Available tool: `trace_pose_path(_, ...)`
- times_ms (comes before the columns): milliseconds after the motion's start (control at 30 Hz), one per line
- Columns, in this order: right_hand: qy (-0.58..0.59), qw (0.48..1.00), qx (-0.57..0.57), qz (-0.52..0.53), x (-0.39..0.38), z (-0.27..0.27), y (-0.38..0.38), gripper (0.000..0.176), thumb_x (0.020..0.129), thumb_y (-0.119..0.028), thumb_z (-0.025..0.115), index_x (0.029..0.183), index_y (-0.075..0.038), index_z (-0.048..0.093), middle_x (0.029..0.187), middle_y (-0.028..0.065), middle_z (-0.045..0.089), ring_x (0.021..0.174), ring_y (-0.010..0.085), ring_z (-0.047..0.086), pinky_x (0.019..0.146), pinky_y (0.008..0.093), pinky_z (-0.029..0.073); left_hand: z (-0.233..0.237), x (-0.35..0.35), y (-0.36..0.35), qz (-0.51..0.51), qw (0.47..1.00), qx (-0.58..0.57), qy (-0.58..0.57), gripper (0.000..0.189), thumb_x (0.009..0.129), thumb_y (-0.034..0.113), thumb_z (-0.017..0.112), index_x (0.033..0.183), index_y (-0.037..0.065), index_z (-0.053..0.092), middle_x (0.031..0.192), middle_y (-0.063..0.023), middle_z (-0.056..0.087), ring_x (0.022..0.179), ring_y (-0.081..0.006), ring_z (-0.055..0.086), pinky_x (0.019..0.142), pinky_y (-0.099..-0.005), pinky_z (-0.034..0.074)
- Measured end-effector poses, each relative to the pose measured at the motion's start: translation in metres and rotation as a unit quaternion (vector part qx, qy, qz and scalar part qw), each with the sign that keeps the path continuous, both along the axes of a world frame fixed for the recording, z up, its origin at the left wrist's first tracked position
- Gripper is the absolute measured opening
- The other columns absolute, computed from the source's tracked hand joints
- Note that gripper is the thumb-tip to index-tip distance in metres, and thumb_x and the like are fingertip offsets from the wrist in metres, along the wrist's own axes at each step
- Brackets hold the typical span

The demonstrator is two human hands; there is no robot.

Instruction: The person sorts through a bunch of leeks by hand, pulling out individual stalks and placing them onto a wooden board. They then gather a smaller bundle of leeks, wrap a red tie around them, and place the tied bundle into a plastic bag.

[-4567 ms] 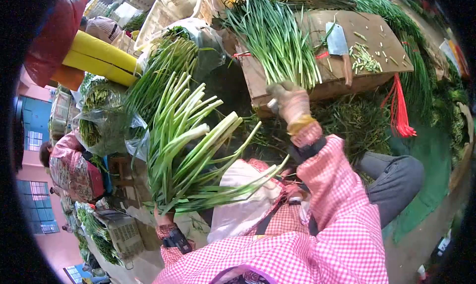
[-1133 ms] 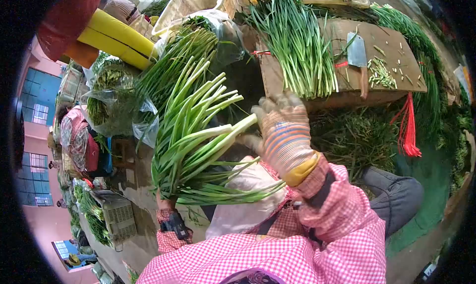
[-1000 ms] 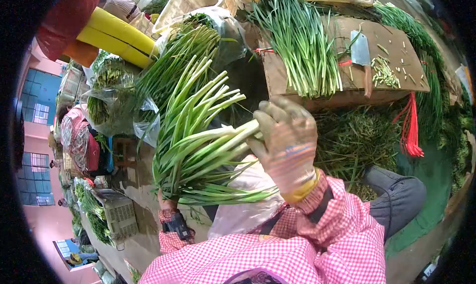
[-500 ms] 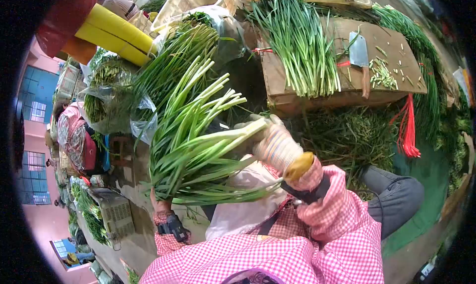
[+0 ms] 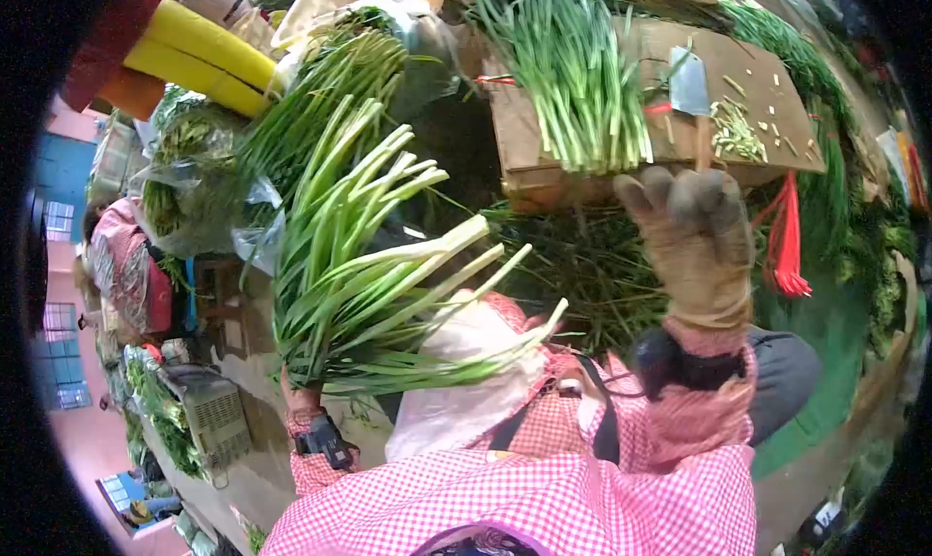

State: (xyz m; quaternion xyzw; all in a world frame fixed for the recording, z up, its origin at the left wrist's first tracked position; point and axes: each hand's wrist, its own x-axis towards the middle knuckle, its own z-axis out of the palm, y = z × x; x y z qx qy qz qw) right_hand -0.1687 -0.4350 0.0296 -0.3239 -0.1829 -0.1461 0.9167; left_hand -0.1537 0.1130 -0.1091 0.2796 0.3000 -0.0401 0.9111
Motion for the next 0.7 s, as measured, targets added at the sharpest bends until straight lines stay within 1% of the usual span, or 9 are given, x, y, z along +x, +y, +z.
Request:
trace_pose_path(100,0.334,0.864,-0.369,0.07,-0.045,-0.013,-0.062,0.025,0.087,-0.026,0.052,0.093,-0.003,0.061,0.096,0.0066,0.063,0.087,0.0178,0.059,0.076,0.0319,0.048,-0.011,-0.006,-0.005,0.053,0.994,0.05,0.079,0.048,0.087,0.033,0.04,0.125,0.005,0.044,0.129,-0.0152,0.044,0.117,-0.0346,0.041,0.1,-0.0491,0.03)
trace_pose_path(133,0.269,0.68,-0.682,-0.022,-0.044,-0.02,-0.045,0.028,0.082,-0.024,0.06,0.096,-0.001,0.06,0.096,0.0105,0.064,0.085,0.0192,0.06,0.074,0.0326,0.049,-0.03,-0.014,0.011,0.008,0.998,0.055,0.039,0.048,0.086,0.033,0.042,0.125,0.006,0.045,0.128,-0.0137,0.046,0.116,-0.0328,0.043,0.1,-0.0467,0.032)
trace_pose_path(167,0.383,0.683,-0.622,0.006,-0.047,-0.023,-0.027,0.043,0.074,-0.023,0.068,0.11,-0.002,0.057,0.104,0.014,0.061,0.092,0.021,0.059,0.08,0.0315,0.048,-0.067,-0.019,0.049,-0.104,0.992,0.048,-0.058,0.048,0.086,0.034,0.043,0.125,0.006,0.045,0.126,-0.0125,0.047,0.114,-0.0315,0.044,0.099,-0.0447,0.034)
trace_pose_path(200,0.447,0.739,-0.504,0.022,-0.051,-0.033,-0.009,0.067,0.069,-0.028,0.073,0.126,-0.004,0.045,0.112,0.016,0.057,0.099,0.0223,0.056,0.084,0.0313,0.046,-0.068,-0.019,0.043,-0.059,0.995,0.08,-0.012,0.046,0.086,0.034,0.041,0.123,0.006,0.047,0.124,-0.013,0.049,0.112,-0.0312,0.046,0.097,-0.0436,0.036)
trace_pose_path(267,0.433,0.777,-0.436,0.14,-0.045,-0.046,0.019,0.082,0.069,-0.026,0.073,0.133,0.0,0.031,0.113,0.0146,0.056,0.096,0.0201,0.057,0.078,0.0291,0.047,-0.057,-0.021,0.028,0.033,0.984,0.154,0.08,0.044,0.088,0.034,0.038,0.118,0.004,0.052,0.119,-0.0141,0.053,0.107,-0.0305,0.05,0.093,-0.0416,0.04)
trace_pose_path(367,0.478,0.802,-0.255,0.25,-0.037,-0.04,0.052,0.047,0.073,-0.016,0.069,0.114,0.001,0.054,0.084,0.0057,0.064,0.063,0.0078,0.057,0.054,0.0207,0.044,-0.022,-0.015,0.006,0.066,0.982,0.122,0.128,0.044,0.089,0.033,0.037,0.117,0.004,0.052,0.117,-0.0146,0.054,0.106,-0.03,0.05,0.092,-0.0399,0.04)
trace_pose_path(633,0.489,0.856,-0.099,-0.133,-0.028,-0.088,0.016,0.018,0.078,-0.009,0.059,0.094,-0.001,0.06,0.068,0.0044,0.06,0.046,0.0056,0.047,0.042,0.0198,0.039,-0.025,-0.024,-0.003,-0.004,0.991,0.109,0.075,0.04,0.09,0.029,0.034,0.116,0.005,0.052,0.114,-0.0121,0.056,0.102,-0.0299,0.054,0.088,-0.0436,0.044)
trace_pose_path(667,0.515,0.824,-0.135,-0.192,-0.032,-0.091,-0.002,0.018,0.079,-0.009,0.059,0.095,-0.002,0.06,0.067,0.0042,0.06,0.045,0.0058,0.047,0.041,0.02,0.038,-0.06,-0.03,0.036,-0.161,0.959,0.213,-0.095,0.041,0.09,0.031,0.035,0.117,0.005,0.051,0.115,-0.0118,0.056,0.102,-0.0297,0.054,0.087,-0.0435,0.044)
trace_pose_path(700,0.535,0.788,-0.17,-0.251,-0.033,-0.086,-0.015,0.018,0.079,-0.009,0.058,0.095,-0.002,0.06,0.067,0.0041,0.059,0.045,0.006,0.047,0.04,0.0201,0.037,-0.058,-0.03,0.033,-0.071,0.981,0.18,-0.006,0.043,0.09,0.033,0.035,0.118,0.004,0.05,0.116,-0.0128,0.055,0.103,-0.0295,0.053,0.088,-0.0436,0.044)
